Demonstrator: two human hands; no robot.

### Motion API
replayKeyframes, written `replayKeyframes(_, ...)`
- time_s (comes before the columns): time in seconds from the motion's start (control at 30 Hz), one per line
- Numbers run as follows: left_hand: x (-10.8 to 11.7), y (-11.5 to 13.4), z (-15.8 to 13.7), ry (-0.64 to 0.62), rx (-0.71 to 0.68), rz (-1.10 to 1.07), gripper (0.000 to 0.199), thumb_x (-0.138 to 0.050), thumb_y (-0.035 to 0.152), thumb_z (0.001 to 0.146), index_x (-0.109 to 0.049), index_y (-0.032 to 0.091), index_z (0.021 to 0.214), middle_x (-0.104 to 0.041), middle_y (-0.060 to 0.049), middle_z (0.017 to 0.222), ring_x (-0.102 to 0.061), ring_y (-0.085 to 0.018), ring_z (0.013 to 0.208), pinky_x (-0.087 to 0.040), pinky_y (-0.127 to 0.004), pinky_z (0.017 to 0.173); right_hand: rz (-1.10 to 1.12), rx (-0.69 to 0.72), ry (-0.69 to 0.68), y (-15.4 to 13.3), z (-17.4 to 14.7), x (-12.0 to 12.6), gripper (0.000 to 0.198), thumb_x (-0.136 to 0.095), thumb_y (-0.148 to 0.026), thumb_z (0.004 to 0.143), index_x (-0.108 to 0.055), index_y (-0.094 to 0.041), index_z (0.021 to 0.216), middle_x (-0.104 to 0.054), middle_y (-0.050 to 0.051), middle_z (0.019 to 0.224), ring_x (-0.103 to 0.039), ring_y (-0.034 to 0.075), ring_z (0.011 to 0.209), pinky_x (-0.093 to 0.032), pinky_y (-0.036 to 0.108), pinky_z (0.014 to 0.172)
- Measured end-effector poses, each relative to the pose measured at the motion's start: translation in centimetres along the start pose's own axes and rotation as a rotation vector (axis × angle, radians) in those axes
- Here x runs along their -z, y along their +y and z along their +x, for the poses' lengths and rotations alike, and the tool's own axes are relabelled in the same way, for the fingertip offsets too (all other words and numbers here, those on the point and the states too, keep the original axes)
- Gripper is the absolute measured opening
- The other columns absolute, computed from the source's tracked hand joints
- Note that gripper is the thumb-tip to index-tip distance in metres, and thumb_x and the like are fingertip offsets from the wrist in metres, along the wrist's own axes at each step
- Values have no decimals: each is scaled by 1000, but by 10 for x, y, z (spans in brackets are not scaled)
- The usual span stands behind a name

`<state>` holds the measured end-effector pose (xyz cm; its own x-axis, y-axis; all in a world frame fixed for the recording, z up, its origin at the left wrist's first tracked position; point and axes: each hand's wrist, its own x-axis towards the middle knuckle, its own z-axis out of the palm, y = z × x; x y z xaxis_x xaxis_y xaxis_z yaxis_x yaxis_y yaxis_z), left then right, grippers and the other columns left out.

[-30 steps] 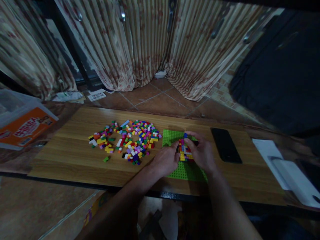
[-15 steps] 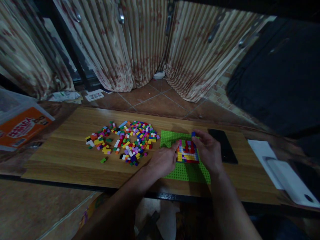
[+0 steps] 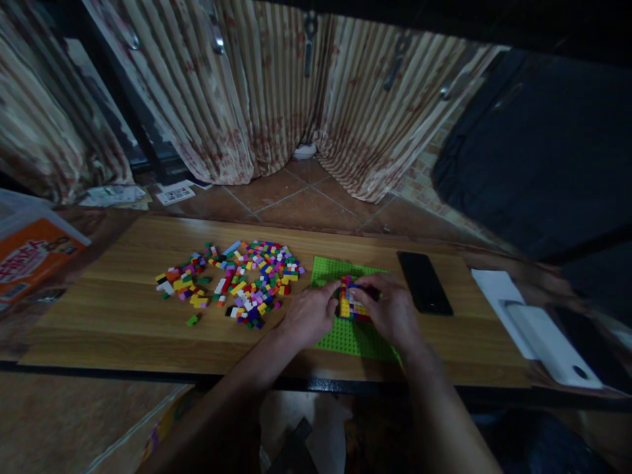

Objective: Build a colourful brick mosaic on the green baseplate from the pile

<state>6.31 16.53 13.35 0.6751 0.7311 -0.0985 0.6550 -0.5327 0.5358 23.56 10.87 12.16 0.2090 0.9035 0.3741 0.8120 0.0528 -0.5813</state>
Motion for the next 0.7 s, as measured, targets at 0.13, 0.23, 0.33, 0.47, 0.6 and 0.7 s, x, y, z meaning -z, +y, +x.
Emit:
replayKeyframes(0.13,0,0,-1,16,11,-42,44,-42,25,93,-49,25,137,-72,-4,102,-67,-18,92,-52,-31,86,-55,61,-9,1,0,-4,17,-59,-37,86,-69,-24,82,-68,5,84,-61,23,84,-48,39,79)
replayKeyframes(0.23,0,0,-1,34,4,-72,44,-43,24,93,-49,25,136,-72,-5,103,-68,-18,90,-53,-31,85,-69,68,-28,2,0,-5,17,-59,-36,86,-70,-24,83,-68,5,86,-60,23,87,-48,40,80)
replayKeyframes(0.33,-3,0,0,54,-28,-104,44,-44,22,92,-50,24,135,-72,-5,107,-68,-17,93,-52,-31,87,-78,47,-37,0,0,-5,16,-58,-32,86,-71,-25,82,-68,5,87,-60,23,88,-48,40,81)
replayKeyframes(0.47,-14,-2,-1,76,-98,-115,42,-43,20,92,-51,22,134,-69,-6,116,-66,-18,100,-51,-32,91,-71,-46,3,-4,1,-5,13,-58,-27,83,-70,-23,78,-68,5,83,-60,22,82,-48,39,78)
replayKeyframes(0.6,-21,-2,-1,76,-123,-122,41,-41,21,93,-50,22,133,-69,-6,116,-66,-17,100,-52,-32,90,-25,-79,12,-6,3,-4,12,-59,-27,80,-69,-23,76,-67,4,80,-61,21,80,-48,37,77)
replayKeyframes(0.7,-21,-1,-1,67,-102,-81,41,-40,23,94,-49,22,134,-69,-6,114,-67,-18,97,-52,-32,90,52,-124,66,-1,2,1,14,-60,-32,80,-69,-23,76,-68,4,82,-62,20,77,-48,35,75)
